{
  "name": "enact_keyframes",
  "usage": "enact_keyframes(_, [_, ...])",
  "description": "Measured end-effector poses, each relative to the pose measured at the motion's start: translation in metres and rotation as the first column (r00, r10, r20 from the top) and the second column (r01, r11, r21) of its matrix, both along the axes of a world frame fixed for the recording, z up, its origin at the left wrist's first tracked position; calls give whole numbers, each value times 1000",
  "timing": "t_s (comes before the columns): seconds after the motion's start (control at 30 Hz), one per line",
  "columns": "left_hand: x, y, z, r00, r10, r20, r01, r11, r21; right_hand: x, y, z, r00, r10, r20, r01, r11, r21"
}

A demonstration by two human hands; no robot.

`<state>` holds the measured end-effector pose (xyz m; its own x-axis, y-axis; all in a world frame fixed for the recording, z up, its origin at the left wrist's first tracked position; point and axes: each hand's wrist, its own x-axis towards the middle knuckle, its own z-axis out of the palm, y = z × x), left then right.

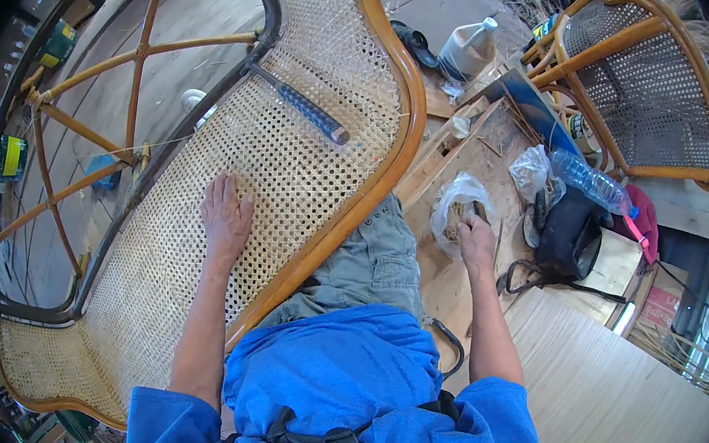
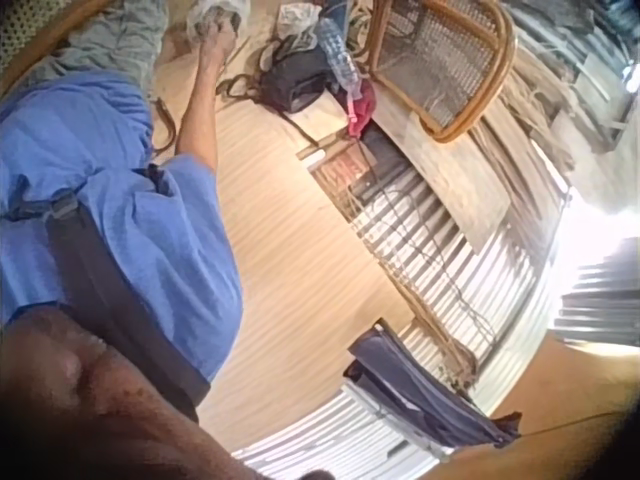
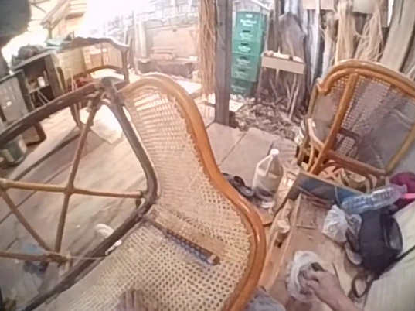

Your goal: The person weaves a cane strip into the seat of a rattan chair using a hammer to secure the weave. They repeatedly thread the strip through the existing mesh and tap it down to tighten the pattern.

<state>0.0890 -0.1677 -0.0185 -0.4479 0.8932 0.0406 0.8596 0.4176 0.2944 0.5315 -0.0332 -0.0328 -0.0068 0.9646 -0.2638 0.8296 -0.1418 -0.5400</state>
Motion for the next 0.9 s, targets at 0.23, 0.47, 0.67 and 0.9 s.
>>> enact_keyframes(0.23, [5,-4,5,966,-14,257,-30,986,166,1,-2,29,941,-267,-209,220,950,-221])
enact_keyframes(0.47, [90,12,68,616,-212,759,-121,926,357,-14,-2,68,886,-347,-308,263,922,-283])
enact_keyframes(0.67, [139,33,58,-317,-138,938,-97,989,113,-85,-16,147,821,-256,-510,71,933,-353])
enact_keyframes(0.9, [138,32,47,-921,-186,343,-226,971,-79,-188,-60,149,875,248,-417,-359,909,-213])
